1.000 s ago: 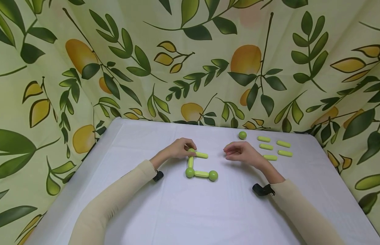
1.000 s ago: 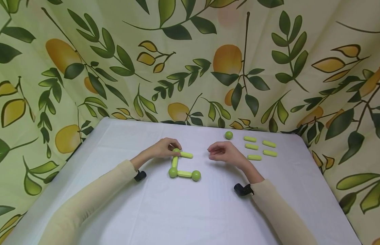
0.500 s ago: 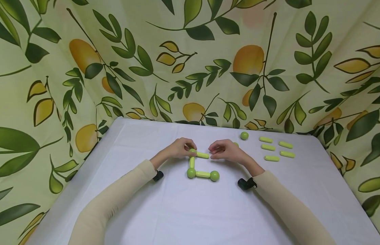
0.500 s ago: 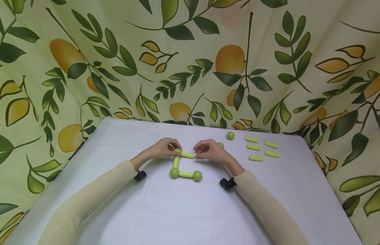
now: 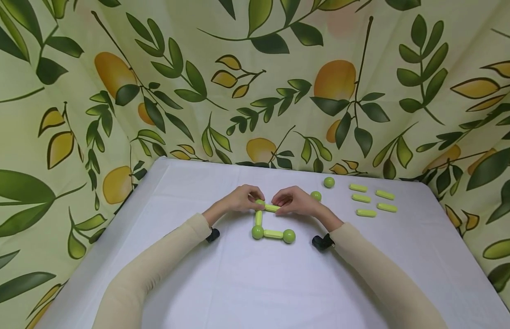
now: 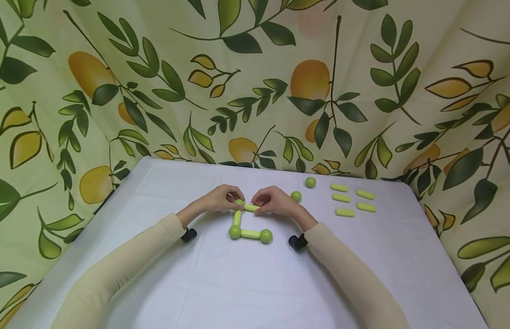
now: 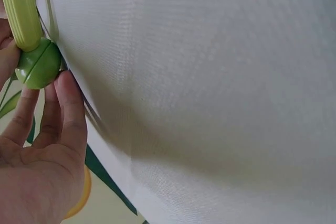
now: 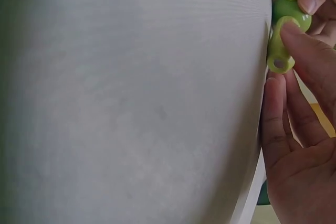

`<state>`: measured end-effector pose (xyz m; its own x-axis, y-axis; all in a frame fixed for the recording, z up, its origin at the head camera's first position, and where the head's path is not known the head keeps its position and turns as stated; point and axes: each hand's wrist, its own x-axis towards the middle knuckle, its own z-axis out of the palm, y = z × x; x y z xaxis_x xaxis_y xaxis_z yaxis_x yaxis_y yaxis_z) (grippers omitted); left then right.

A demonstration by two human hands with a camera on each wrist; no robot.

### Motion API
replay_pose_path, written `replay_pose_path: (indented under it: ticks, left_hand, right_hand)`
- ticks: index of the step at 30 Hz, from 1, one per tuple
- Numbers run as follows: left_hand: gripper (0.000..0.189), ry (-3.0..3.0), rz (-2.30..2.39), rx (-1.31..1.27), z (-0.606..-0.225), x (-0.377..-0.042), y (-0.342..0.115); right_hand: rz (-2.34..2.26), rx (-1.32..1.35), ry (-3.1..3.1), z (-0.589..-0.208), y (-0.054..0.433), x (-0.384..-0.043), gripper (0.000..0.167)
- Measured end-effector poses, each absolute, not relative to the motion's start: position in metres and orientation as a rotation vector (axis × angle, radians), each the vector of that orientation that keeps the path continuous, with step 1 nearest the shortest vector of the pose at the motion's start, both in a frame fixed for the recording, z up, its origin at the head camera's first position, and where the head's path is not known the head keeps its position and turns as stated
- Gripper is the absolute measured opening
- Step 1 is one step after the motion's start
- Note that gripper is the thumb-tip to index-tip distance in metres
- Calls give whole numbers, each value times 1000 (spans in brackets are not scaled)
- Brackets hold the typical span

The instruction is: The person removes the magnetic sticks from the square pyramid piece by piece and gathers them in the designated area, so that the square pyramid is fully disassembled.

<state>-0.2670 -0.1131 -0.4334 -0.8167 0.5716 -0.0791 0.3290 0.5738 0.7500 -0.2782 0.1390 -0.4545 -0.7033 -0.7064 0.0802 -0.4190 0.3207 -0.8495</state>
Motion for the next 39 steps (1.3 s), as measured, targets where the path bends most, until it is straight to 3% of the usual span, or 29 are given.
replay_pose_path:
  ticks: [7, 21, 39]
  left_hand:
    - [20, 2486, 1084, 731, -433, -269, -113]
    - [17, 2474, 1037, 719, -429, -269, -110]
    - [17, 2477, 1047, 724, -433, -272, -112]
  right_hand:
    - [-1263, -1012, 2299, -455, 137, -280, 21]
    - [-1230, -991, 2274, -455, 146, -279, 21]
    - [-1398, -900, 2328, -443, 205, -253, 25]
